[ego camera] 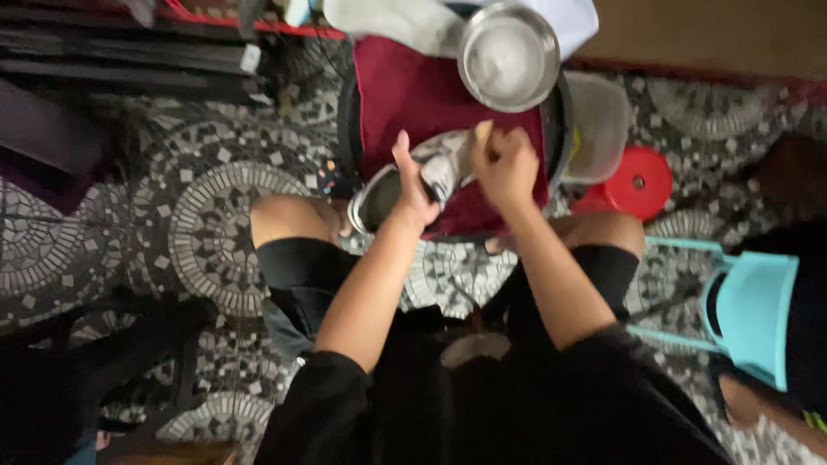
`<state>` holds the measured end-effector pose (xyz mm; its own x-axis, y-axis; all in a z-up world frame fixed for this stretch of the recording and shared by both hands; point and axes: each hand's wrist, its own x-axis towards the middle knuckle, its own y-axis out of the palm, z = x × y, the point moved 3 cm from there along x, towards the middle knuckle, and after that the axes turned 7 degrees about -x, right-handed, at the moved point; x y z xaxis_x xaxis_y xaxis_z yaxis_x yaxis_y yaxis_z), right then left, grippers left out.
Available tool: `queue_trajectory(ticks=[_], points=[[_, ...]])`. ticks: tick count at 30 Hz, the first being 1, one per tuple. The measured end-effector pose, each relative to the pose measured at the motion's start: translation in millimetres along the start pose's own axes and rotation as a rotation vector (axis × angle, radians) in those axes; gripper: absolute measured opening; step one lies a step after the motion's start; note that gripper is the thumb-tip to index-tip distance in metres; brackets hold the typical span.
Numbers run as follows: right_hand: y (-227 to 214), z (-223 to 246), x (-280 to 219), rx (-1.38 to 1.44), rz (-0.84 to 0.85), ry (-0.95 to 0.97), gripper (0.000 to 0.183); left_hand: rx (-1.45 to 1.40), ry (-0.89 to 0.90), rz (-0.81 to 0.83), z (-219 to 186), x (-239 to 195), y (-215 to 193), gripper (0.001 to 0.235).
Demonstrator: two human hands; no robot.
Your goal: The person sits cross-legged and scrubs a white and black sneaker with a brush. They repeatedly dip the brush into a metal bowl containing a white cleaning solution and scrub the shoe's upper and sole.
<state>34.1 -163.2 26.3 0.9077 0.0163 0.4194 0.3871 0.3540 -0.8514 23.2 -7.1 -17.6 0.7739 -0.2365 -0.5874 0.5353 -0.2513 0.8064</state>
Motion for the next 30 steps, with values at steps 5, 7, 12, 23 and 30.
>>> queue_trajectory(ticks=[5,7,12,23,30], points=[[-1.3,0.0,8.9,0.054,-0.032,0.094,0.045,-0.005,-0.040,0.032,-7.4,-13.0,14.8,0.127],[0.0,8.0,1.1,0.039,-0.038,0.037,0.043,0.014,-0.037,0.019,3.1,-14.9,7.5,0.127],[-0.2,12.4,-2.0,0.184,-0.016,-0.154,0.036,-0.048,-0.053,0.044,-4.4,7.2,-13.4,0.120],[-8.3,21.7,-8.2,0.092,-0.092,0.141,0.054,0.020,-0.014,0.037,0.9,-9.2,12.5,0.117],[12.1,-2.7,-13.8,0.051,-0.021,0.167,0.037,0.087,-0.075,0.060,-9.5,0.9,3.6,0.132]])
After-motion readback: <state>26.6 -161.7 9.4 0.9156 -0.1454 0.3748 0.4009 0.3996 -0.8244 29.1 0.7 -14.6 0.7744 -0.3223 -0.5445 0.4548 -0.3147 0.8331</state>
